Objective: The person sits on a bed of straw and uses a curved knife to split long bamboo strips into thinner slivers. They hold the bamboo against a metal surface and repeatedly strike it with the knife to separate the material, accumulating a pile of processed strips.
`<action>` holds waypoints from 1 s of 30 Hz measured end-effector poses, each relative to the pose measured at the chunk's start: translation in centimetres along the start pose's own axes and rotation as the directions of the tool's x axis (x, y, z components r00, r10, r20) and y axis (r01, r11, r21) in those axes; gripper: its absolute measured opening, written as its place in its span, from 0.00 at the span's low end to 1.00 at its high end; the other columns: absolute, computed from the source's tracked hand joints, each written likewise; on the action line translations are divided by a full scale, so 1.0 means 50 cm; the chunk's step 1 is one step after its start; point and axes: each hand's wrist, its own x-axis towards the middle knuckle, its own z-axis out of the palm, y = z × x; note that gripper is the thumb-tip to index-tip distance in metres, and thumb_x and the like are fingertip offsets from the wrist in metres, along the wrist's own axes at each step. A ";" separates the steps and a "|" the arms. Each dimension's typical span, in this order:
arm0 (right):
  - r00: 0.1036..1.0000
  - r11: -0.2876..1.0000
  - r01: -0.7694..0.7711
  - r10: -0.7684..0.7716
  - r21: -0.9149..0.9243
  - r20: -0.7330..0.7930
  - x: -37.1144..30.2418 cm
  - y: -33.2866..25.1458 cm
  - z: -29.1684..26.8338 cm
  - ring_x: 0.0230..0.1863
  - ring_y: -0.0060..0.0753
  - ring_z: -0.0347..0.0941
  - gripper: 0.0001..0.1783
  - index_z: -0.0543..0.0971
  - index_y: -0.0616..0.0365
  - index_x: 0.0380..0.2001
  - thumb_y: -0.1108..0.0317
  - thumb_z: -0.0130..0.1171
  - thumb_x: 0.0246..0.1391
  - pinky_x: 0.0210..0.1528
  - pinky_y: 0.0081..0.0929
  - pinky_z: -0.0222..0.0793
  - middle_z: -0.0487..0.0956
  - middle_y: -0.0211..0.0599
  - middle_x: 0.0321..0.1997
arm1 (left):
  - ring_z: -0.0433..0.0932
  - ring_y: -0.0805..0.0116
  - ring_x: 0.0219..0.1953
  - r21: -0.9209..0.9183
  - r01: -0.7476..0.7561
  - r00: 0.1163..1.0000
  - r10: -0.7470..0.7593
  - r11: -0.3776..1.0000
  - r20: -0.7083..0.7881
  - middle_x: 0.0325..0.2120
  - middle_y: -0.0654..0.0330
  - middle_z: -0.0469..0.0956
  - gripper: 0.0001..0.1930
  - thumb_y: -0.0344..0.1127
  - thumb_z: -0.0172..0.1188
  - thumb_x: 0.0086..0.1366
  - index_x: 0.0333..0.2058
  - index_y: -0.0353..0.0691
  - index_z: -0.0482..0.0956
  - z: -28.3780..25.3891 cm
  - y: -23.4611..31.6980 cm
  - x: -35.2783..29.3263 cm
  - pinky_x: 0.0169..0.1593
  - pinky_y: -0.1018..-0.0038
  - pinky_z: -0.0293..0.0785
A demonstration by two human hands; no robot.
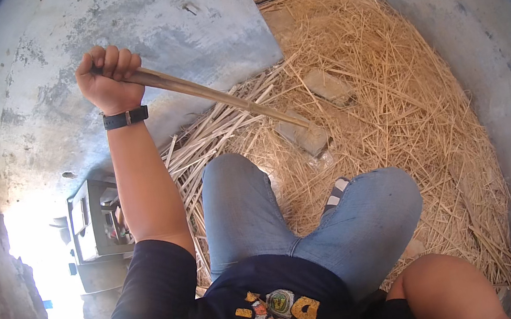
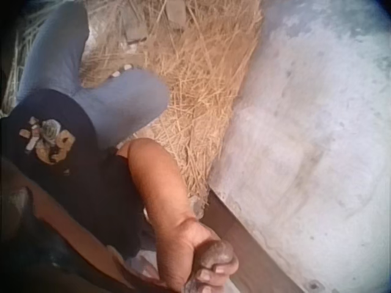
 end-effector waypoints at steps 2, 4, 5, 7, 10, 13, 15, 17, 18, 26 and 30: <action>1.000 1.000 -0.019 0.019 -0.009 -0.018 -0.008 0.002 -0.009 0.16 0.13 0.62 0.17 0.75 0.57 0.50 0.65 0.63 0.60 0.14 0.13 0.53 0.69 0.23 0.21 | 0.49 0.74 0.17 0.002 -0.003 1.000 0.003 1.000 0.004 0.14 0.70 0.53 0.16 0.48 0.52 0.65 0.22 0.49 0.61 0.004 -0.002 0.001 0.24 0.72 0.48; 0.998 0.999 -0.050 0.050 -0.014 -0.036 -0.027 0.005 -0.022 0.16 0.13 0.62 0.17 0.75 0.56 0.50 0.65 0.63 0.60 0.13 0.14 0.53 0.69 0.23 0.20 | 0.49 0.74 0.17 -0.004 0.003 1.000 -0.003 1.000 0.006 0.14 0.70 0.53 0.16 0.48 0.52 0.65 0.22 0.49 0.61 0.007 -0.003 -0.002 0.24 0.72 0.48; 0.997 0.998 -0.067 0.067 -0.013 -0.044 -0.036 0.006 -0.029 0.16 0.13 0.62 0.17 0.75 0.56 0.50 0.65 0.63 0.60 0.13 0.14 0.52 0.69 0.23 0.20 | 0.49 0.74 0.17 -0.008 0.006 1.000 -0.006 1.000 0.004 0.14 0.70 0.53 0.16 0.48 0.52 0.65 0.22 0.49 0.61 0.009 -0.005 -0.003 0.24 0.72 0.48; 0.993 0.995 -0.097 0.096 -0.015 -0.070 -0.045 0.009 -0.043 0.15 0.13 0.62 0.17 0.75 0.56 0.50 0.65 0.63 0.59 0.13 0.14 0.52 0.69 0.23 0.20 | 0.49 0.74 0.17 -0.012 0.005 1.000 -0.005 1.000 0.002 0.14 0.70 0.53 0.16 0.48 0.51 0.65 0.22 0.49 0.61 0.014 -0.006 0.001 0.24 0.72 0.48; 0.986 0.992 -0.130 0.129 -0.004 -0.104 -0.051 0.010 -0.055 0.15 0.13 0.62 0.17 0.76 0.56 0.50 0.66 0.63 0.59 0.13 0.14 0.52 0.68 0.23 0.20 | 0.49 0.73 0.16 -0.034 0.019 0.999 -0.018 0.999 0.028 0.14 0.70 0.53 0.16 0.48 0.51 0.65 0.22 0.49 0.61 0.003 -0.002 0.001 0.23 0.72 0.48; 0.974 0.987 -0.162 0.161 0.011 -0.158 -0.068 0.009 -0.076 0.15 0.13 0.62 0.16 0.76 0.56 0.49 0.66 0.63 0.59 0.13 0.14 0.52 0.68 0.23 0.20 | 0.49 0.74 0.16 -0.069 0.052 0.993 -0.044 0.996 0.109 0.14 0.70 0.53 0.16 0.48 0.50 0.66 0.22 0.49 0.62 0.003 -0.004 0.004 0.23 0.72 0.49; 0.965 0.984 -0.174 0.176 0.026 -0.195 -0.079 0.009 -0.090 0.15 0.13 0.62 0.16 0.76 0.56 0.49 0.66 0.63 0.59 0.13 0.14 0.52 0.68 0.23 0.20 | 0.50 0.74 0.16 -0.073 0.059 0.987 -0.048 0.996 0.151 0.14 0.70 0.53 0.16 0.48 0.51 0.66 0.22 0.50 0.62 0.009 0.000 0.007 0.23 0.73 0.49; 0.955 0.981 -0.190 0.192 0.029 -0.224 -0.085 0.009 -0.102 0.15 0.13 0.61 0.16 0.76 0.56 0.49 0.66 0.64 0.59 0.13 0.14 0.52 0.68 0.23 0.19 | 0.50 0.74 0.16 -0.097 0.059 0.985 -0.042 0.994 0.165 0.13 0.71 0.54 0.16 0.49 0.52 0.66 0.22 0.50 0.62 0.016 -0.012 0.003 0.23 0.73 0.49; 0.951 0.980 -0.194 0.197 0.035 -0.239 -0.084 0.008 -0.103 0.15 0.13 0.61 0.16 0.76 0.56 0.49 0.66 0.64 0.59 0.13 0.14 0.52 0.68 0.23 0.19 | 0.51 0.75 0.16 -0.089 0.063 0.984 -0.047 0.994 0.174 0.14 0.71 0.54 0.16 0.48 0.52 0.66 0.22 0.50 0.62 0.016 -0.011 0.002 0.23 0.74 0.50; 0.879 0.962 -0.240 0.273 0.132 -0.391 -0.115 0.010 -0.145 0.14 0.13 0.61 0.15 0.76 0.56 0.48 0.67 0.64 0.59 0.12 0.15 0.51 0.68 0.23 0.19 | 0.51 0.77 0.17 -0.065 0.046 0.982 -0.033 0.997 0.188 0.15 0.72 0.55 0.16 0.47 0.55 0.65 0.23 0.51 0.63 0.025 -0.004 -0.006 0.24 0.75 0.50; 0.771 0.958 -0.188 0.280 0.216 -0.572 -0.128 -0.001 -0.199 0.14 0.14 0.61 0.15 0.76 0.55 0.48 0.67 0.64 0.58 0.12 0.15 0.51 0.68 0.23 0.19 | 0.50 0.75 0.18 -0.080 0.053 0.977 -0.035 0.995 0.209 0.15 0.71 0.54 0.16 0.47 0.53 0.66 0.23 0.49 0.63 0.033 -0.004 0.003 0.24 0.74 0.49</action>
